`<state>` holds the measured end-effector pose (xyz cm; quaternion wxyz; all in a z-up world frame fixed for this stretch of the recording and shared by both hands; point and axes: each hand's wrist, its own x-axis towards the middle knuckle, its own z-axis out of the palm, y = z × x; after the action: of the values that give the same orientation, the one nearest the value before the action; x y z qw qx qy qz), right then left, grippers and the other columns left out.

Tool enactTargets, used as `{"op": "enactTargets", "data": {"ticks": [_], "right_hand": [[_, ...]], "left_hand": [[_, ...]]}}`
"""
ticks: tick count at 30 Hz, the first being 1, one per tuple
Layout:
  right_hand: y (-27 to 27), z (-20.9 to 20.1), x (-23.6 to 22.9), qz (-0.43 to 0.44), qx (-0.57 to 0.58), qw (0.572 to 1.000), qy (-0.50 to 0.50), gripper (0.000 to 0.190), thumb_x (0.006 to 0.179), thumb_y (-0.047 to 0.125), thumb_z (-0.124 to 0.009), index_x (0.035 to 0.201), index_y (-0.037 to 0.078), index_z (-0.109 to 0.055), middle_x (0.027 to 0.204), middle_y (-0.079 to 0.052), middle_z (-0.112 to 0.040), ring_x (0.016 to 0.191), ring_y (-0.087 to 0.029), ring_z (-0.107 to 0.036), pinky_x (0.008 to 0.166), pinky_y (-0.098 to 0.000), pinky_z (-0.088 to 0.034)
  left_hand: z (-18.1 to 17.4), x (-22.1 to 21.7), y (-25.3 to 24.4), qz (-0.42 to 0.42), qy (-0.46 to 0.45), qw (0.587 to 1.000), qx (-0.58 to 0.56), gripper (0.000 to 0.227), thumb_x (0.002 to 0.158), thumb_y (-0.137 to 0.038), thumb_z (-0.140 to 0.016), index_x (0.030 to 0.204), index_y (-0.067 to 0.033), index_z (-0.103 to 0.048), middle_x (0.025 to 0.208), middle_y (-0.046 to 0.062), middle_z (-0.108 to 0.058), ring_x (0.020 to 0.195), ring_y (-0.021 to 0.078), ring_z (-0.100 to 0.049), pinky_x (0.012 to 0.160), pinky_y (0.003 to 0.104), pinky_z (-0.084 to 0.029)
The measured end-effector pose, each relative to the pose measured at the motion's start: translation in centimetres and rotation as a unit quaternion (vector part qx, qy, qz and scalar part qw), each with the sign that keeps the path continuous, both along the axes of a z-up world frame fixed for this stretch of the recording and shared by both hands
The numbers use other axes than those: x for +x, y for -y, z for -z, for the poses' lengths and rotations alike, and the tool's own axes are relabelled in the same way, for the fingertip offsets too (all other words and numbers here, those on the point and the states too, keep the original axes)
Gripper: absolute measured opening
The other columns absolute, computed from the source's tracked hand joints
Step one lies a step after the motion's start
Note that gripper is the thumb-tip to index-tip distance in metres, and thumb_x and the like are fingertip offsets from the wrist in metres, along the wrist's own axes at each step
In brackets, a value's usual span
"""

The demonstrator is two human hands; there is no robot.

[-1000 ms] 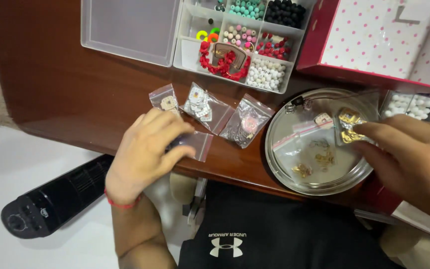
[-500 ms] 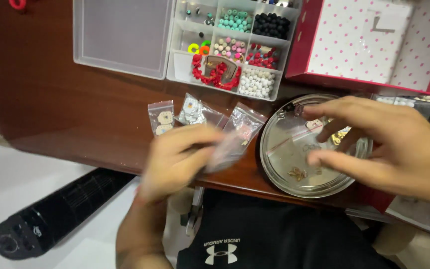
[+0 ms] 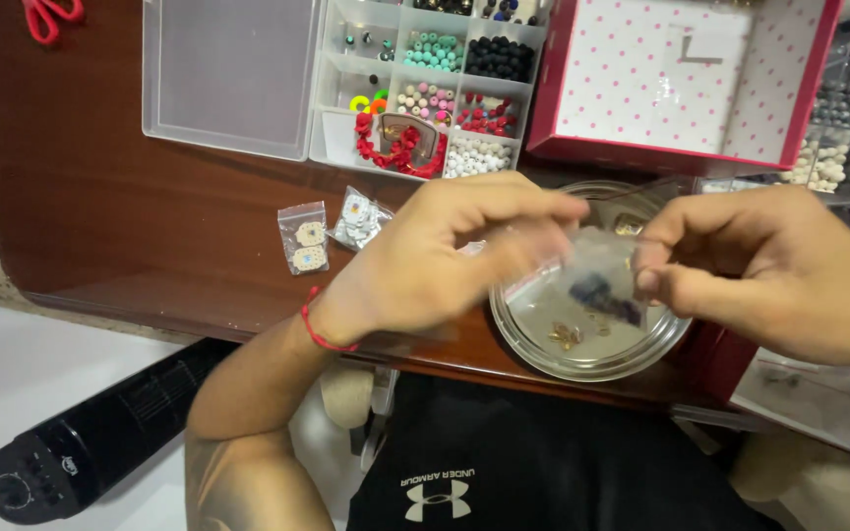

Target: Organizing various jewelry making components like beads, charms, and strings into storage containers

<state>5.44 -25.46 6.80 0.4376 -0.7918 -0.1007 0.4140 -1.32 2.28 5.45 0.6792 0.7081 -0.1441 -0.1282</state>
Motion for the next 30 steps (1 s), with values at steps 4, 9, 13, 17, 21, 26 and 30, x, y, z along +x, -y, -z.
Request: {"op": "enactTargets", "data": {"ticks": [4, 9, 13, 17, 21, 26, 30], "right_hand": [[0.0, -0.4, -0.5, -0.137, 0.006, 0.987, 0.087, 0.006, 0.081, 0.019, -0.078, 0.079, 0.015, -0.081, 0.065, 0.005, -0.084, 0.057, -0.006, -0.073, 0.053, -0.0226, -0.056], [1.2, -0.2, -3.7, -0.176, -0.050, 0.952, 0.244, 0.015, 0.085, 0.038, -0.074, 0.083, 0.024, -0.078, 0.065, 0.008, -0.079, 0.052, -0.010, -0.067, 0.058, -0.0269, -0.054], [0.6, 0.5, -5.0, -0.109, 0.033, 0.970, 0.214, 0.030, 0.083, 0.031, -0.076, 0.107, 0.014, -0.081, 0.094, 0.004, -0.089, 0.075, -0.007, -0.084, 0.070, -0.0220, -0.062], [0.4, 0.7, -4.8, -0.038, 0.075, 0.963, 0.256, 0.022, 0.080, 0.020, -0.079, 0.099, 0.010, -0.081, 0.087, 0.001, -0.083, 0.075, -0.008, -0.077, 0.073, -0.0212, -0.060], [1.1, 1.2, -4.4, -0.055, 0.066, 0.960, 0.268, 0.013, 0.089, 0.018, -0.070, 0.093, 0.011, -0.080, 0.086, 0.003, -0.083, 0.071, -0.006, -0.076, 0.070, -0.0190, -0.059], [1.4, 1.3, -4.3, -0.043, 0.002, 0.966, 0.255, 0.008, 0.084, 0.022, -0.074, 0.083, 0.014, -0.075, 0.068, 0.006, -0.073, 0.053, -0.004, -0.059, 0.049, -0.0212, -0.047], [1.9, 1.1, -4.5, -0.079, -0.021, 0.957, 0.277, 0.031, 0.082, 0.020, -0.075, 0.060, 0.013, -0.054, 0.052, 0.004, -0.053, 0.047, -0.010, -0.044, 0.046, -0.0276, -0.039]], "left_hand": [[0.0, -0.1, 1.5, 0.000, 0.116, 0.991, 0.064, 0.018, 0.098, -0.014, -0.069, 0.113, -0.0047, -0.074, 0.103, 0.009, -0.076, 0.091, 0.0179, -0.073, 0.085, 0.029, -0.056], [1.8, -2.0, 3.3, -0.128, 0.156, 0.977, 0.065, 0.011, 0.092, -0.004, -0.077, 0.103, -0.0025, -0.076, 0.095, 0.010, -0.075, 0.083, 0.0192, -0.073, 0.079, 0.029, -0.060], [2.9, -3.1, 5.5, -0.164, 0.159, 0.973, 0.040, 0.006, 0.092, 0.000, -0.077, 0.096, -0.0026, -0.076, 0.092, 0.010, -0.074, 0.083, 0.0204, -0.071, 0.079, 0.031, -0.058], [3.7, -3.4, 6.9, -0.156, 0.136, 0.978, 0.011, 0.011, 0.089, -0.004, -0.081, 0.089, -0.0078, -0.070, 0.086, 0.005, -0.068, 0.078, 0.0174, -0.063, 0.073, 0.030, -0.049], [3.5, -3.2, 7.7, -0.137, 0.070, 0.988, -0.033, 0.023, 0.080, -0.019, -0.086, 0.080, -0.0119, -0.065, 0.079, 0.000, -0.062, 0.072, 0.0106, -0.056, 0.070, 0.025, -0.047], [3.4, -3.3, 8.5, -0.119, -0.143, 0.965, -0.185, 0.017, 0.086, -0.013, -0.079, 0.082, -0.0083, -0.063, 0.080, 0.004, -0.057, 0.061, 0.0077, -0.057, 0.043, 0.019, -0.053], [3.9, -2.5, 7.8, -0.260, -0.023, 0.955, -0.140, 0.020, 0.089, -0.006, -0.071, 0.079, -0.0123, -0.055, 0.076, 0.000, -0.058, 0.071, 0.0098, -0.055, 0.066, 0.025, -0.044]]}}
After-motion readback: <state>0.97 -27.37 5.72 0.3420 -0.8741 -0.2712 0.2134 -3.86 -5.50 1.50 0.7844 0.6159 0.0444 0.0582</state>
